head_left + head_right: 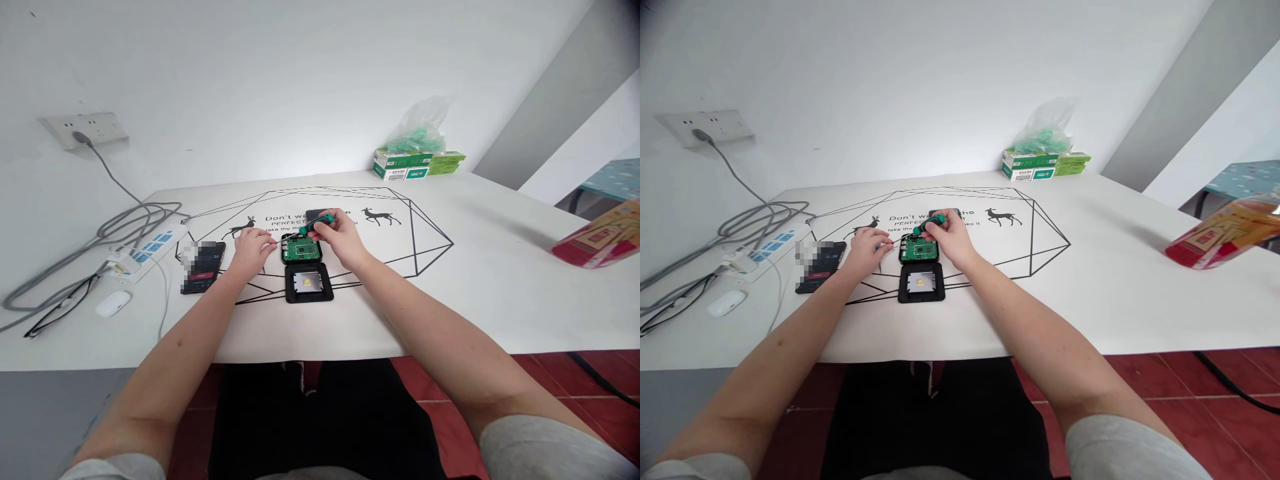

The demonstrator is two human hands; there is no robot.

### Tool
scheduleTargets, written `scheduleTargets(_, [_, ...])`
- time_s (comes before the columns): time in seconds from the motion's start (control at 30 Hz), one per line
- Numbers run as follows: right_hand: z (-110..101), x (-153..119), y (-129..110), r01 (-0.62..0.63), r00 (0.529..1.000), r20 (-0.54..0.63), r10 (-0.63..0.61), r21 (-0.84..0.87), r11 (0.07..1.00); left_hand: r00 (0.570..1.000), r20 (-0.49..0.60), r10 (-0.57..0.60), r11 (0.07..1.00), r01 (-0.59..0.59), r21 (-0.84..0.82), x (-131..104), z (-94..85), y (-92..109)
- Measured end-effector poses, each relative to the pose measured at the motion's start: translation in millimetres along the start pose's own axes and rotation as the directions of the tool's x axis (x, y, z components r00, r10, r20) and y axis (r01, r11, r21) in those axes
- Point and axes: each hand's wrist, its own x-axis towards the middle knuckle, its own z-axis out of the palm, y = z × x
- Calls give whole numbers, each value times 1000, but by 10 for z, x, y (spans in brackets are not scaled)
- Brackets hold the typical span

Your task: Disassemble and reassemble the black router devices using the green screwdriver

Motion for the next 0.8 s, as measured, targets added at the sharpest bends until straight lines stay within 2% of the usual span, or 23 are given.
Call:
scheduleTargets(0.27, [16, -13, -23, -24, 1000, -6, 24, 8, 1000, 1000, 13, 24, 998, -23, -51, -7, 14, 7])
scheduleTargets(0.47, [-43, 18, 17, -5, 999, 39, 5, 3, 1000, 997, 67, 37, 981, -24, -191, -11, 6, 22])
scheduleTargets(0.63, [-74, 23, 12, 143, 986, 94, -140, -34, 989, 980, 173, 96, 945, -36, -324, -58, -22, 147])
scheduleTargets(0.8, [-18, -46, -38, 350, 934, 136, -330, -171, 921, 962, 238, 137, 913, -29, -406, -91, -44, 288])
